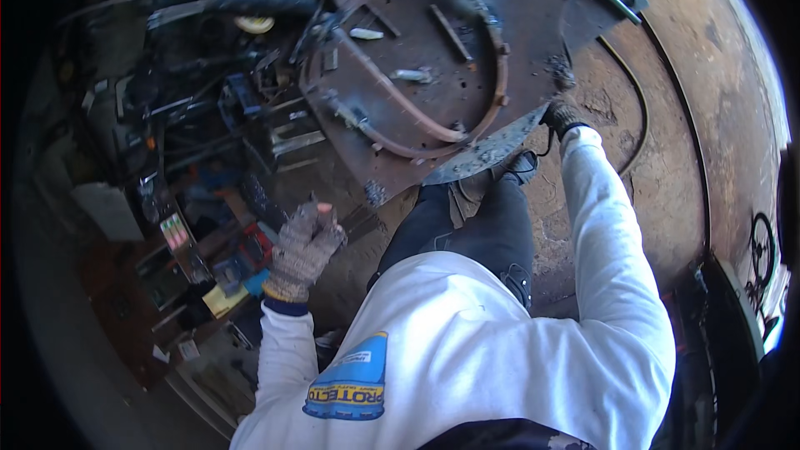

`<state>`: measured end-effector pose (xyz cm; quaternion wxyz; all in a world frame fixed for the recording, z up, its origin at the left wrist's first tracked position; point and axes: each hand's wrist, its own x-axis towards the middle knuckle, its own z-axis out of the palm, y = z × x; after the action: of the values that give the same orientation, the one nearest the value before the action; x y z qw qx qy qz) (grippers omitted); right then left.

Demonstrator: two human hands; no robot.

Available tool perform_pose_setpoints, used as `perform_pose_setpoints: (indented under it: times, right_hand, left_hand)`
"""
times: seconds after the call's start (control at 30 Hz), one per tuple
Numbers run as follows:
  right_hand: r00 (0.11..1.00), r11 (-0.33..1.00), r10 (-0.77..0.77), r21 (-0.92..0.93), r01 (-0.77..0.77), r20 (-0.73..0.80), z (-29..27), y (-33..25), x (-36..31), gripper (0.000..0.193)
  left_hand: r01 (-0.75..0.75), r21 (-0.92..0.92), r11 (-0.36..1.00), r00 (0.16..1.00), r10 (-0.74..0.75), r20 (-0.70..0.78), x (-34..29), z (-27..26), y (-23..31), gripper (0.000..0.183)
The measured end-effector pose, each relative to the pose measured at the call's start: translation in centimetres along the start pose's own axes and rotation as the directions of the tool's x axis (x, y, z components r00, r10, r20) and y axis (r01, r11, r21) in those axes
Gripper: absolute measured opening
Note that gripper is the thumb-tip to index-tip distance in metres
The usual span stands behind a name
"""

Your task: The person welds components of a metal frame together on a workbench, using a welding torch to join the curved and straight pieces, and then uses a hammer to tap and adjust a metal tube segment.

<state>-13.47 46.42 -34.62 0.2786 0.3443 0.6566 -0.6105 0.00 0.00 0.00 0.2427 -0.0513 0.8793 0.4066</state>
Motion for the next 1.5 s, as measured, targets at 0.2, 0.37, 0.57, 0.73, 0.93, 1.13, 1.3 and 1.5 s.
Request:
perform_pose_setpoints:
  times: [0.2, 0.37, 0.57, 0.73, 0.93, 1.13, 1.3, 1.5]
  right_hand:
    - [0.952, 0.866, -0.204, -0.496, 0.068, -0.227, 3.8, -1.0, -6.7, 0.081]
    - [0.889, 0.910, -0.201, -0.415, 0.013, -0.412, 2.9, 5.0, -13.5, 0.089]
    - [0.863, 0.941, -0.082, -0.325, -0.098, -0.499, 0.6, 12.9, -21.2, 0.069]
    - [0.598, 0.716, -0.526, 0.064, 0.695, -0.605, 0.2, -3.7, -21.4, 0.054]
    - [0.244, 0.267, -0.878, 0.002, 0.964, -0.412, 2.1, -35.3, -21.3, 0.063]
    - [0.414, 0.449, -0.893, -0.390, 0.804, -0.173, 3.6, -51.2, -15.6, 0.077]
    - [0.486, 0.462, -0.867, -0.192, 0.866, 0.109, 3.4, -54.7, -11.7, 0.033]
    - [0.297, 0.317, -0.937, -0.087, 0.945, -0.185, 5.9, -54.2, -22.0, 0.020]
  left_hand:
    - [-0.135, 0.099, 0.986, 0.948, 0.157, -0.276, 2.7, -5.1, 1.9, 0.029]
    - [-0.218, 0.498, 0.840, 0.851, 0.413, -0.324, 11.5, -8.8, 3.5, 0.031]
    - [-0.348, 0.730, 0.588, 0.767, 0.627, -0.139, 20.2, -9.5, 4.1, 0.027]
    - [-0.254, 0.794, 0.552, 0.710, 0.664, -0.234, 18.7, -8.6, 2.5, 0.033]
    - [-0.307, 0.405, 0.861, 0.664, 0.499, -0.557, 10.6, -6.3, -0.8, 0.035]
    - [0.041, 0.222, 0.974, 0.851, 0.083, -0.519, -0.6, -3.0, -12.9, 0.035]
    - [0.191, 0.301, 0.934, 0.915, -0.059, -0.399, -13.3, 2.8, -24.5, 0.034]
    - [0.429, 0.286, 0.857, 0.888, -0.343, -0.305, -22.4, 7.2, -25.6, 0.024]
